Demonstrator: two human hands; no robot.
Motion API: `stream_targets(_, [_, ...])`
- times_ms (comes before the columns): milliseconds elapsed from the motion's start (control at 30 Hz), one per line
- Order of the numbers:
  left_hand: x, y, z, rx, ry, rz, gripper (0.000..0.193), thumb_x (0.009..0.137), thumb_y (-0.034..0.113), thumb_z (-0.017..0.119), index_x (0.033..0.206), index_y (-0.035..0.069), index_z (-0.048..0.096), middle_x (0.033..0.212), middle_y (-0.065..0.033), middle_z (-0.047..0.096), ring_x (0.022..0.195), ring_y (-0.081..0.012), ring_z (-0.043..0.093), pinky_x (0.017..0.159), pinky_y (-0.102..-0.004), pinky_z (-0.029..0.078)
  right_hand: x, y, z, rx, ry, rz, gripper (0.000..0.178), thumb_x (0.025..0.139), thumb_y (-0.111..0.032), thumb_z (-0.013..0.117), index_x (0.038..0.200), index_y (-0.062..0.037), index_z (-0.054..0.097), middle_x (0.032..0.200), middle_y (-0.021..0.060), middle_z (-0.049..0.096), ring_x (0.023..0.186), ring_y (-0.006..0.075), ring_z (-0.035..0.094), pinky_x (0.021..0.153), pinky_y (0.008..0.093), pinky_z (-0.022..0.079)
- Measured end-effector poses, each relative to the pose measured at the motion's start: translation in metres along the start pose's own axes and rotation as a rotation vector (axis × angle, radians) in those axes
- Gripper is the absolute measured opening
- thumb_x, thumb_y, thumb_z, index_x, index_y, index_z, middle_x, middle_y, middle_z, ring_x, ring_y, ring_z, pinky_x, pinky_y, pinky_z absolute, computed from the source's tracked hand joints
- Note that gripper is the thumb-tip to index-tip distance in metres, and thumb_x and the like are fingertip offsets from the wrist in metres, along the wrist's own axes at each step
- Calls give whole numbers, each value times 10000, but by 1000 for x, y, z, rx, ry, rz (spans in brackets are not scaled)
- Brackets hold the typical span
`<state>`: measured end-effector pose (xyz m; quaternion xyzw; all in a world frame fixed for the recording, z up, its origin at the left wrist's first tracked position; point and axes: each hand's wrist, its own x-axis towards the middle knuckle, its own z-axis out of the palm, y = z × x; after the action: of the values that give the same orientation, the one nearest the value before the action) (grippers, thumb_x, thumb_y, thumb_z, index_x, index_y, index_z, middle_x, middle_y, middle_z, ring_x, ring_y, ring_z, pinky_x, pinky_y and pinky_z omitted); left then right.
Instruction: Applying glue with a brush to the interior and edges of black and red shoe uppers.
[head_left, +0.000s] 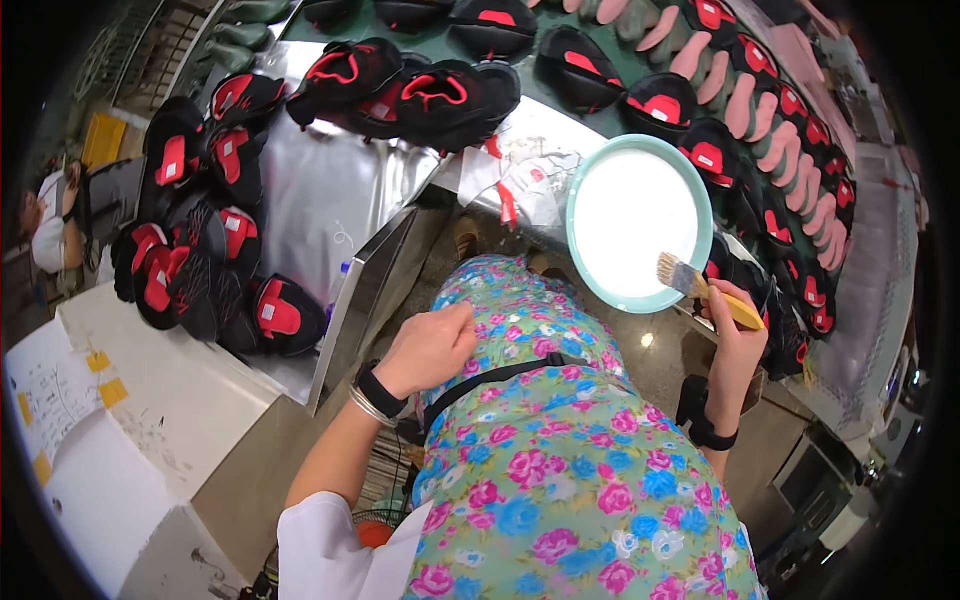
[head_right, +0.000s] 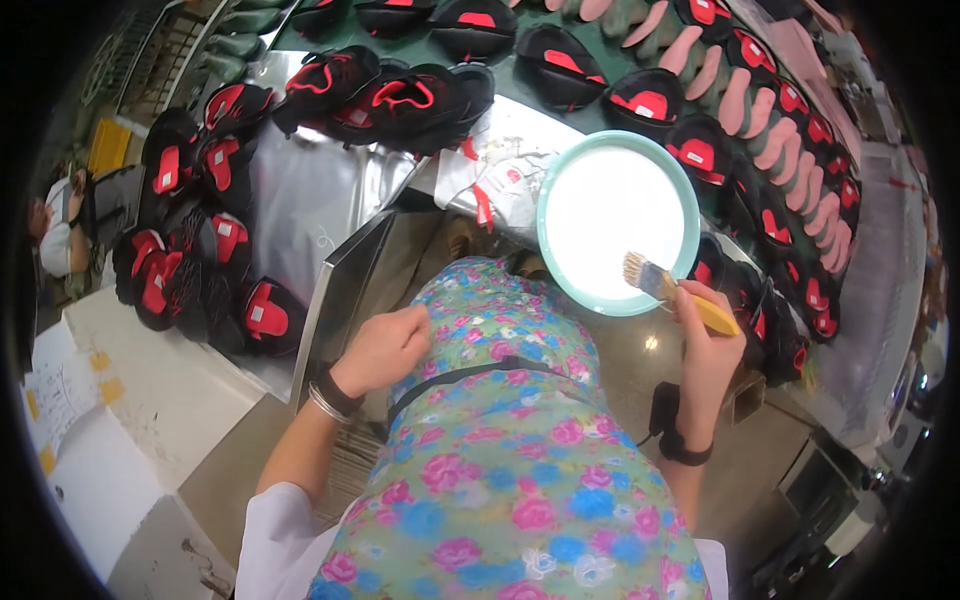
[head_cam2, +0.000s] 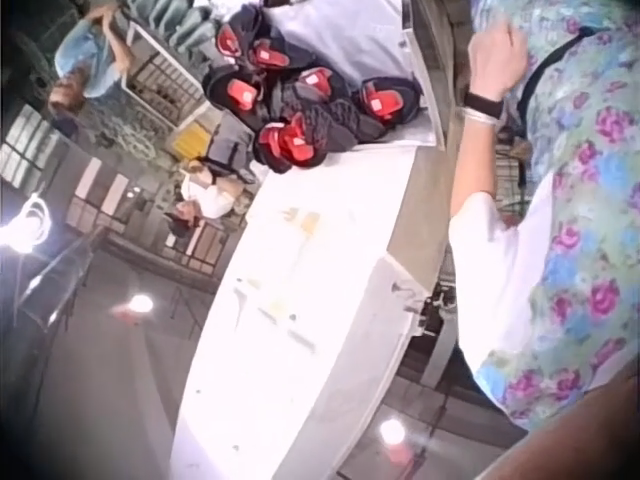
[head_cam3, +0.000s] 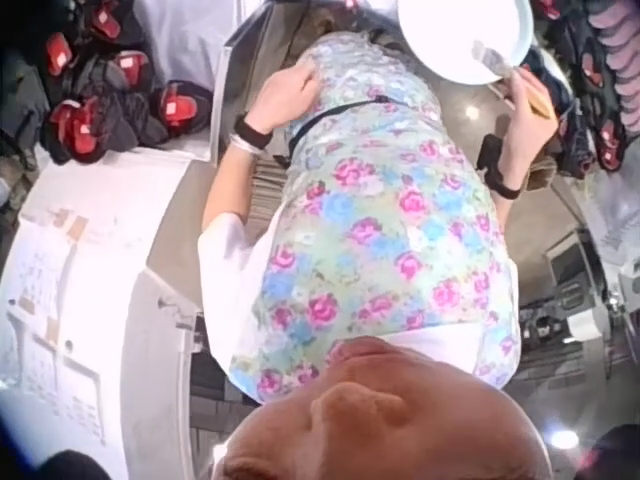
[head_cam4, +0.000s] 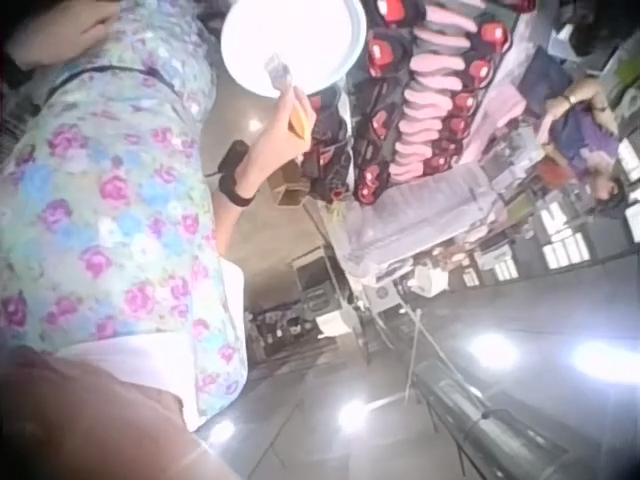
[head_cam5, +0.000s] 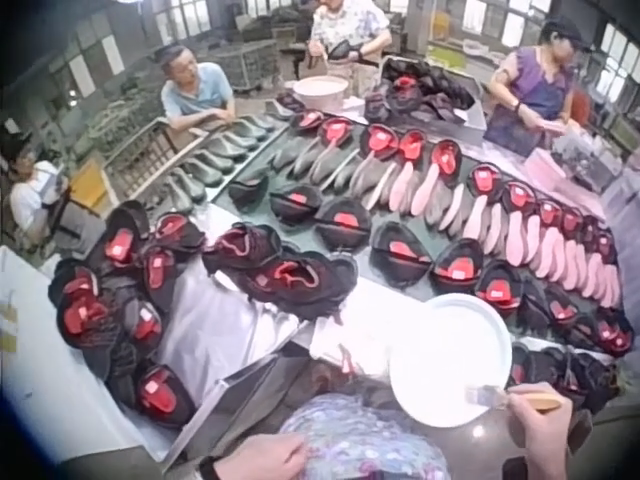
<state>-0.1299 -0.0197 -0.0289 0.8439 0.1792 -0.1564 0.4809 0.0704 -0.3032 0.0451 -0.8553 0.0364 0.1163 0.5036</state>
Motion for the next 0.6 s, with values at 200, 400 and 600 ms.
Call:
stream_targets(200, [-13, 6, -2, 155, -8, -7, 142, 867, 173, 563, 799, 48, 571, 772, -158, 587, 719, -369, 571, 625, -443, 449, 5, -1, 5, 23, -40, -23, 174, 870, -102, 657, 990, 23, 666, 828, 21, 628, 754, 73, 561, 689, 193, 411])
stream_targets(400, [-4, 20, 7, -353, -34, 90, 90, 794, 23, 654, 880, 44, 634, 837, -71, 569, 713, -193, 589, 630, -306, 470, 1, -6, 9, 12, -38, -28, 180, 869, -106, 657, 993, 23, 667, 829, 27, 625, 758, 81, 566, 701, 196, 413])
stream_targets(600, [1, 16, 16, -226, -87, 59, 114, 785, 21, 660, 897, 36, 656, 811, -86, 593, 698, -184, 606, 636, -302, 487, 2, -3, 8, 18, -18, -7, 180, 864, -107, 659, 988, 24, 670, 837, 25, 624, 756, 82, 566, 702, 200, 419])
